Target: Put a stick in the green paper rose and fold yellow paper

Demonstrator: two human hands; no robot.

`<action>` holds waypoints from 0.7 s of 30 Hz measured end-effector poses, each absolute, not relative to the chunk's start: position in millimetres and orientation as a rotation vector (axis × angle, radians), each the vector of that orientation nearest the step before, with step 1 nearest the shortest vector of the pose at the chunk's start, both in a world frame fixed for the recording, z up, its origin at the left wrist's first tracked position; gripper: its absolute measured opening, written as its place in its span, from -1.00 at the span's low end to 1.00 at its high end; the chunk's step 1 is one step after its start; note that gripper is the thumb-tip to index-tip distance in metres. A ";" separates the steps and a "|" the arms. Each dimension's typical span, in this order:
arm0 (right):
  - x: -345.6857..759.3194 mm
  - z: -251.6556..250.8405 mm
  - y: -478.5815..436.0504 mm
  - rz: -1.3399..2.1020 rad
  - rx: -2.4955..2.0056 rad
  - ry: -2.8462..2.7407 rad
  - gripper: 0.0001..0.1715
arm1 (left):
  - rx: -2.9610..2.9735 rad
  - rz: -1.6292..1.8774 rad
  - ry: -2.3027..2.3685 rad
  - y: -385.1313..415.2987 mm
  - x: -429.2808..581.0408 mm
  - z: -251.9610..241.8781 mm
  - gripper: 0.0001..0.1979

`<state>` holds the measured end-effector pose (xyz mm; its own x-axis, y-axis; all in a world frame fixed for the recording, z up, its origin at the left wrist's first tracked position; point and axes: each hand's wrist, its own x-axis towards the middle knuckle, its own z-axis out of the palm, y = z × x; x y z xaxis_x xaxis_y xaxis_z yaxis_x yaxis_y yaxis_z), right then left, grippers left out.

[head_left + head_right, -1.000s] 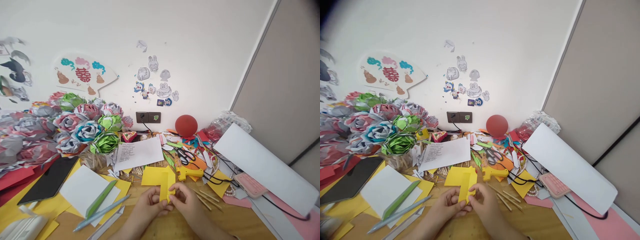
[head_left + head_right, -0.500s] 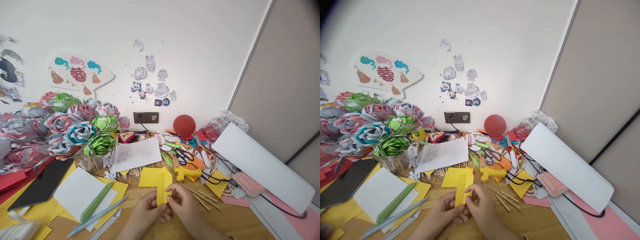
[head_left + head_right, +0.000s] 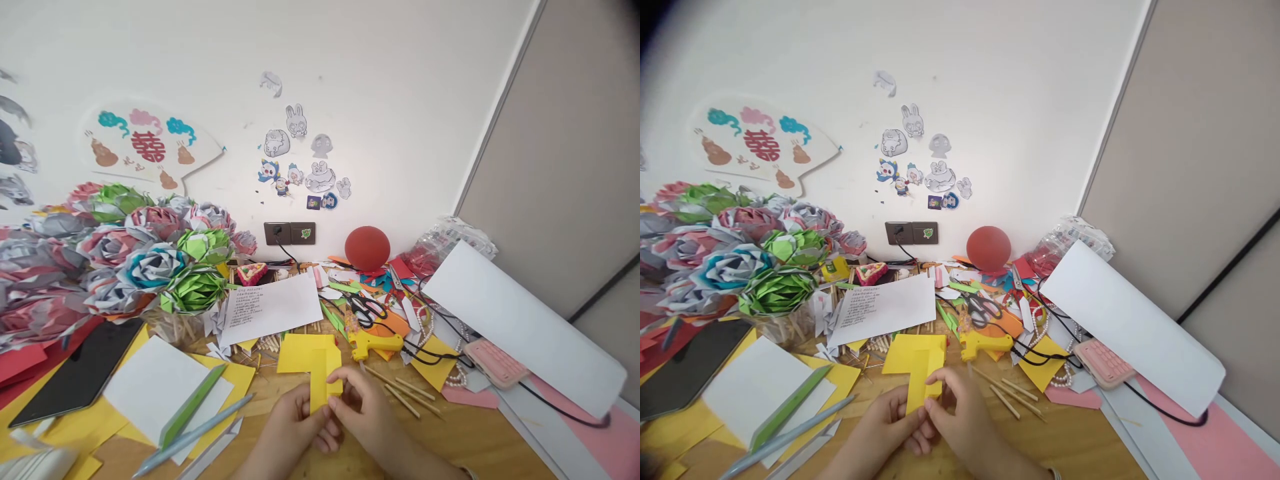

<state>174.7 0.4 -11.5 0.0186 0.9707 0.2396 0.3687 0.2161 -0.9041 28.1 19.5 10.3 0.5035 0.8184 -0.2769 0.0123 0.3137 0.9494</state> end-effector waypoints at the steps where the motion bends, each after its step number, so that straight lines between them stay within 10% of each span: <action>1: 174.8 -11.7 0.6 0.819 -1.329 -1.523 -0.69 | 1.139 0.640 0.908 19.1 28.0 10.6 -0.47; 12: 184.4 -11.5 6.4 0.827 -1.156 -1.466 -0.74 | 1.148 0.644 0.929 21.1 27.0 7.4 -0.49; 21: 207.3 9.7 2.7 0.217 -1.076 -1.833 -0.54 | 2.202 0.604 1.166 11.4 14.4 12.9 -0.91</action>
